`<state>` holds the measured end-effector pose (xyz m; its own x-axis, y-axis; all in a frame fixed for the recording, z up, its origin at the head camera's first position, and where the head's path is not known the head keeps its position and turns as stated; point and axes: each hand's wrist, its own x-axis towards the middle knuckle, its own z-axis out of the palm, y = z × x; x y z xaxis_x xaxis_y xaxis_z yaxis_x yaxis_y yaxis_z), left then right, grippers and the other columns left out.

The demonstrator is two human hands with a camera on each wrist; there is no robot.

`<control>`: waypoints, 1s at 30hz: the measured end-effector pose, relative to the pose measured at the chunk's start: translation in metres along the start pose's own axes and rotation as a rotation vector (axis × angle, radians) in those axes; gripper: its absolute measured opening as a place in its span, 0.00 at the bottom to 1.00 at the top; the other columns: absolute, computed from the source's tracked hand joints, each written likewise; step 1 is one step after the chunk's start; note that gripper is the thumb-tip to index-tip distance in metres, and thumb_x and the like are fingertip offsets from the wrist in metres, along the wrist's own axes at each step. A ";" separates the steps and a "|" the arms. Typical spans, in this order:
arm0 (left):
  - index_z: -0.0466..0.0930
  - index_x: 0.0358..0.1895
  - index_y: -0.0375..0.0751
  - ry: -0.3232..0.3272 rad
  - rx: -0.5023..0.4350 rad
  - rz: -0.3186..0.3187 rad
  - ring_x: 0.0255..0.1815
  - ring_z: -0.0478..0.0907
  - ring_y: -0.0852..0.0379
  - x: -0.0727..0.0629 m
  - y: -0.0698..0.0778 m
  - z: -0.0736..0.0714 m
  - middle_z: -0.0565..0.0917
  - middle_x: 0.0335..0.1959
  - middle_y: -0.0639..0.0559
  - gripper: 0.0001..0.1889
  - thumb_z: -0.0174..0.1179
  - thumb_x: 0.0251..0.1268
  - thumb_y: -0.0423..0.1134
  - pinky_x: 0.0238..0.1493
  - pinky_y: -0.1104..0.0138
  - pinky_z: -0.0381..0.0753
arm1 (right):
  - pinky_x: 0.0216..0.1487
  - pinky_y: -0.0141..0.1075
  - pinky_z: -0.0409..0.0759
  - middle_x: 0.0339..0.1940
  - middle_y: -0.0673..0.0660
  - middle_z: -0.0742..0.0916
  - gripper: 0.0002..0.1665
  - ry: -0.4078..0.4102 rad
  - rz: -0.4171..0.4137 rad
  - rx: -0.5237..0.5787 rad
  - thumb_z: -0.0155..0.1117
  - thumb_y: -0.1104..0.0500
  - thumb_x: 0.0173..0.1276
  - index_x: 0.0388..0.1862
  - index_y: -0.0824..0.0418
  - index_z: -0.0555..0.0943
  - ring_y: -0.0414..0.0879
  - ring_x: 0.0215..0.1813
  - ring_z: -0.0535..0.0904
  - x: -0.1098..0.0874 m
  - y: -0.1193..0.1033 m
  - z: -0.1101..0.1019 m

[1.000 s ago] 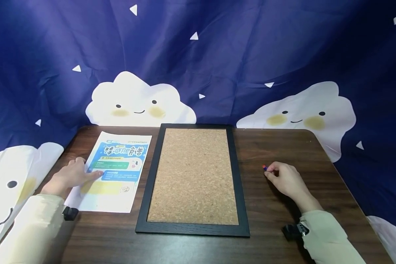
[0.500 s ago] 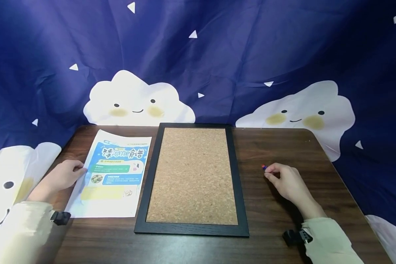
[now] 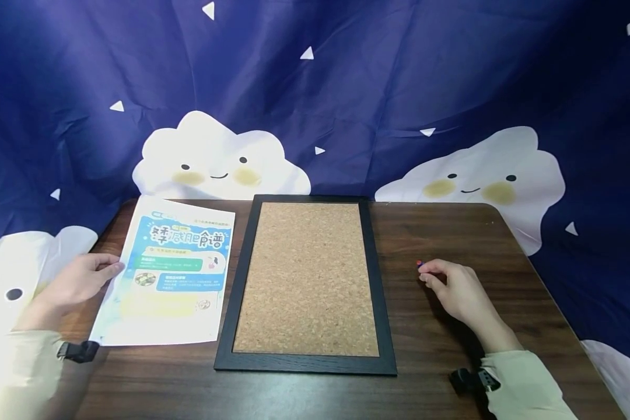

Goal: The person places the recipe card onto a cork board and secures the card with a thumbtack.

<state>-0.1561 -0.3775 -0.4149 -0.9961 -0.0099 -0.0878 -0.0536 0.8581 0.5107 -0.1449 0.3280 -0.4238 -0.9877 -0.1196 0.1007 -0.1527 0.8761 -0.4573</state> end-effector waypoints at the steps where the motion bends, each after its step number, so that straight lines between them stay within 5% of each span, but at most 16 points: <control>1: 0.82 0.57 0.18 0.002 -0.005 -0.006 0.31 0.76 0.57 -0.001 0.001 -0.001 0.85 0.32 0.44 0.19 0.51 0.87 0.36 0.28 0.70 0.73 | 0.54 0.65 0.82 0.43 0.62 0.94 0.07 0.004 -0.006 0.000 0.71 0.67 0.76 0.49 0.63 0.90 0.61 0.48 0.88 0.000 -0.001 0.000; 11: 0.78 0.60 0.17 -0.002 -0.154 -0.063 0.30 0.79 0.65 -0.004 0.007 -0.010 0.90 0.36 0.44 0.21 0.49 0.88 0.37 0.30 0.69 0.83 | 0.44 0.31 0.80 0.39 0.55 0.95 0.08 0.115 -0.096 0.000 0.74 0.67 0.72 0.47 0.60 0.92 0.20 0.40 0.78 -0.002 -0.004 -0.001; 20: 0.77 0.63 0.17 -0.027 -0.246 -0.079 0.31 0.82 0.67 0.000 0.014 -0.010 0.91 0.38 0.47 0.22 0.50 0.89 0.39 0.33 0.69 0.86 | 0.37 0.25 0.78 0.38 0.56 0.95 0.08 0.134 -0.126 0.043 0.74 0.67 0.73 0.49 0.61 0.91 0.26 0.36 0.81 0.001 -0.017 -0.005; 30: 0.71 0.68 0.12 -0.113 -0.467 -0.035 0.36 0.86 0.70 0.011 0.035 0.012 0.91 0.46 0.43 0.23 0.49 0.89 0.35 0.38 0.71 0.90 | 0.34 0.22 0.78 0.39 0.58 0.95 0.08 0.127 -0.129 0.113 0.72 0.68 0.74 0.50 0.63 0.90 0.28 0.35 0.82 0.002 -0.027 -0.004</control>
<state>-0.1685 -0.3410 -0.4083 -0.9807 0.0434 -0.1904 -0.1381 0.5354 0.8332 -0.1431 0.3061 -0.4081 -0.9486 -0.1616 0.2721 -0.2876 0.7987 -0.5286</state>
